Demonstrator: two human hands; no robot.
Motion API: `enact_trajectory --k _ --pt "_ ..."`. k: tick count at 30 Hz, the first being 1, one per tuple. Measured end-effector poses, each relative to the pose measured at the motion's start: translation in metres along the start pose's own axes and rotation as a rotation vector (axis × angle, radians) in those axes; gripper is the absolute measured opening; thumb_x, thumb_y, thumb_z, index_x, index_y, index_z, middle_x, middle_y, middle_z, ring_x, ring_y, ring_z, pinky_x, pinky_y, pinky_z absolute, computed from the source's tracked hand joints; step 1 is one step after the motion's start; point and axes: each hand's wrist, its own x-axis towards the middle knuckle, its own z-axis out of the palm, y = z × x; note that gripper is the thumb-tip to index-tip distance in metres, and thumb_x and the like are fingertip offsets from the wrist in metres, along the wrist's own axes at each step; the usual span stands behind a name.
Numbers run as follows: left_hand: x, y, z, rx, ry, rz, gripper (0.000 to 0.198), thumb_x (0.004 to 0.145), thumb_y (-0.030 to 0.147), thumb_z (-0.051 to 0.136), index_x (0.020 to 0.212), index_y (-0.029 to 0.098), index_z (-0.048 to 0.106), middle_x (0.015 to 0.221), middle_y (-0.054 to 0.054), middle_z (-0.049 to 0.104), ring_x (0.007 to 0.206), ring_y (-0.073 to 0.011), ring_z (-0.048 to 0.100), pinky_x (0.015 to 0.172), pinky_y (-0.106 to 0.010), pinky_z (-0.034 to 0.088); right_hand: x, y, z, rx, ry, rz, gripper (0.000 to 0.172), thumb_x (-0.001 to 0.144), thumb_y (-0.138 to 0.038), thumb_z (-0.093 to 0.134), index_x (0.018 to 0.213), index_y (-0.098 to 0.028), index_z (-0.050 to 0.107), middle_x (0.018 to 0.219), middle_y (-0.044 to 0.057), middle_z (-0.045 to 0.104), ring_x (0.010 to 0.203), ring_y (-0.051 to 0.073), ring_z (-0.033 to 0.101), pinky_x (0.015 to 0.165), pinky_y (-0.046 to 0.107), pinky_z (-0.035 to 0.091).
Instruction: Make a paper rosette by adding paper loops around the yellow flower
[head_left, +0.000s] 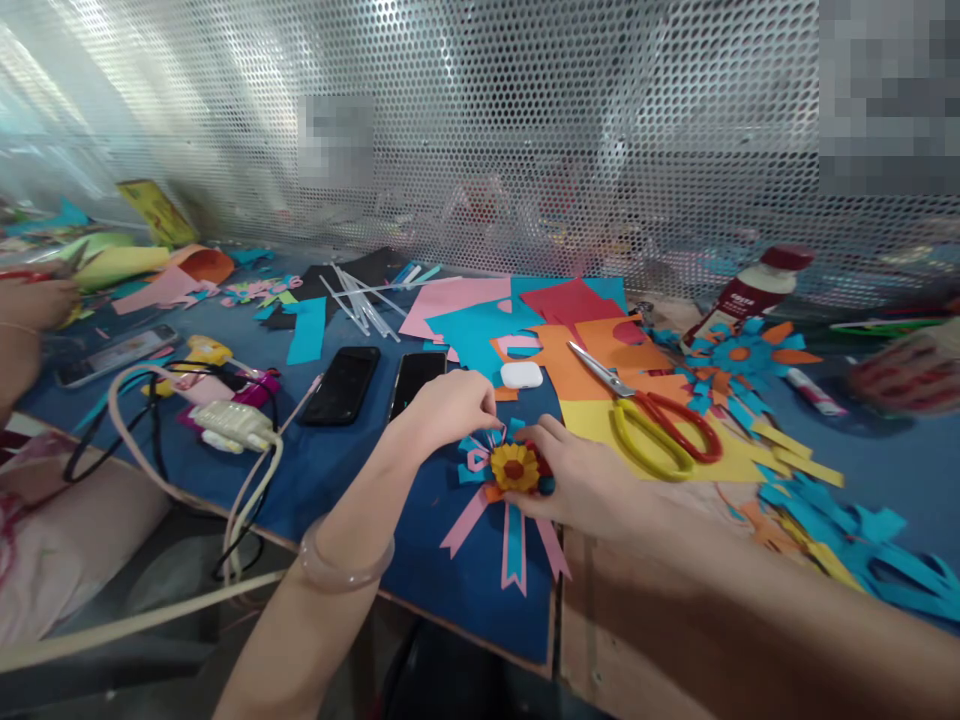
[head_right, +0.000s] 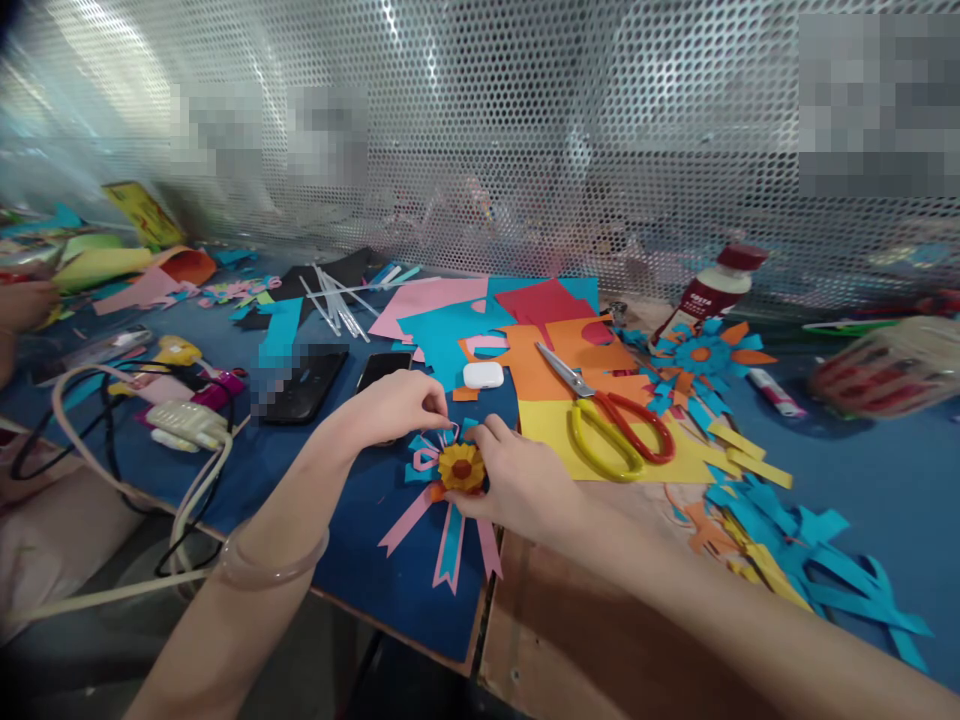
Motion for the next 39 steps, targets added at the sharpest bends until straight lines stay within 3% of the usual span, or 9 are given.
enact_trajectory --k 3,6,10,13,18,23,25,29,39 --pt "0.001 -0.004 0.000 -0.025 0.008 0.016 0.020 0.073 0.038 0.069 0.072 0.019 0.071 0.073 -0.003 0.071 0.070 -0.0176 0.064 0.057 -0.024 0.041 -0.001 0.001 -0.002 0.017 0.007 -0.015 0.057 0.070 -0.060 0.063 0.106 -0.015 0.058 0.091 0.006 0.057 0.070 0.021 0.060 0.051 0.029 0.036" --pt "0.002 -0.007 0.000 -0.049 0.023 0.031 0.021 0.074 0.039 0.067 0.076 0.019 0.070 0.078 -0.003 0.072 0.072 -0.0174 0.064 0.061 -0.024 0.043 -0.001 0.003 -0.005 0.063 0.034 -0.006 0.051 0.077 -0.059 0.057 0.105 -0.016 0.058 0.090 0.006 0.058 0.067 0.018 0.059 0.053 0.029 0.038" --pt "0.003 -0.007 0.000 -0.064 0.048 0.050 0.019 0.077 0.037 0.064 0.079 0.019 0.070 0.086 -0.003 0.072 0.077 -0.0176 0.063 0.066 -0.025 0.043 -0.001 0.008 -0.010 0.163 0.132 0.057 0.030 0.087 -0.043 0.050 0.101 -0.019 0.060 0.089 0.004 0.059 0.065 0.015 0.056 0.055 0.028 0.038" --pt "0.003 -0.006 0.000 -0.063 0.096 0.061 0.019 0.080 0.037 0.062 0.080 0.020 0.070 0.087 -0.003 0.072 0.078 -0.0177 0.063 0.068 -0.027 0.043 -0.003 0.012 -0.016 0.272 0.200 0.130 0.024 0.089 -0.036 0.048 0.101 -0.019 0.061 0.077 0.002 0.058 0.063 0.014 0.054 0.057 0.028 0.038" --pt "0.001 0.000 0.001 -0.038 0.179 0.043 0.022 0.082 0.041 0.060 0.080 0.021 0.070 0.085 -0.003 0.072 0.077 -0.0182 0.062 0.071 -0.030 0.042 -0.017 0.012 -0.019 0.675 0.273 0.320 0.028 0.089 -0.040 0.046 0.104 -0.019 0.058 0.064 -0.002 0.049 0.055 0.013 0.047 0.050 0.026 0.037" --pt "-0.002 0.011 0.000 0.032 0.201 -0.039 0.027 0.085 0.043 0.055 0.083 0.021 0.069 0.081 -0.005 0.071 0.079 -0.0214 0.063 0.065 -0.030 0.040 -0.034 0.012 -0.002 1.160 0.349 0.603 0.030 0.088 -0.047 0.050 0.105 -0.024 0.055 0.056 -0.008 0.030 0.042 0.008 0.023 0.037 0.021 0.017" --pt "-0.003 0.015 0.000 0.083 0.207 -0.077 0.029 0.087 0.045 0.053 0.085 0.021 0.069 0.081 -0.006 0.070 0.080 -0.0228 0.063 0.060 -0.029 0.038 -0.039 0.012 0.006 1.270 0.371 0.656 0.031 0.087 -0.049 0.051 0.106 -0.024 0.054 0.054 -0.009 0.025 0.041 0.007 0.019 0.036 0.020 0.014" --pt "-0.001 0.015 0.002 0.187 0.202 -0.108 0.032 0.088 0.046 0.050 0.088 0.020 0.069 0.080 -0.007 0.069 0.077 -0.0226 0.062 0.057 -0.028 0.037 -0.046 0.013 0.016 1.365 0.452 0.637 0.025 0.087 -0.043 0.054 0.104 -0.024 0.054 0.053 -0.009 0.023 0.043 0.007 0.021 0.038 0.019 0.016" --pt "0.003 0.011 0.010 0.255 0.145 -0.100 0.040 0.091 0.048 0.043 0.080 0.018 0.066 0.078 -0.009 0.068 0.073 -0.0216 0.062 0.057 -0.028 0.036 -0.048 0.018 0.022 1.417 0.439 0.594 0.019 0.086 -0.038 0.056 0.100 -0.024 0.056 0.055 -0.009 0.025 0.044 0.007 0.020 0.039 0.021 0.013"
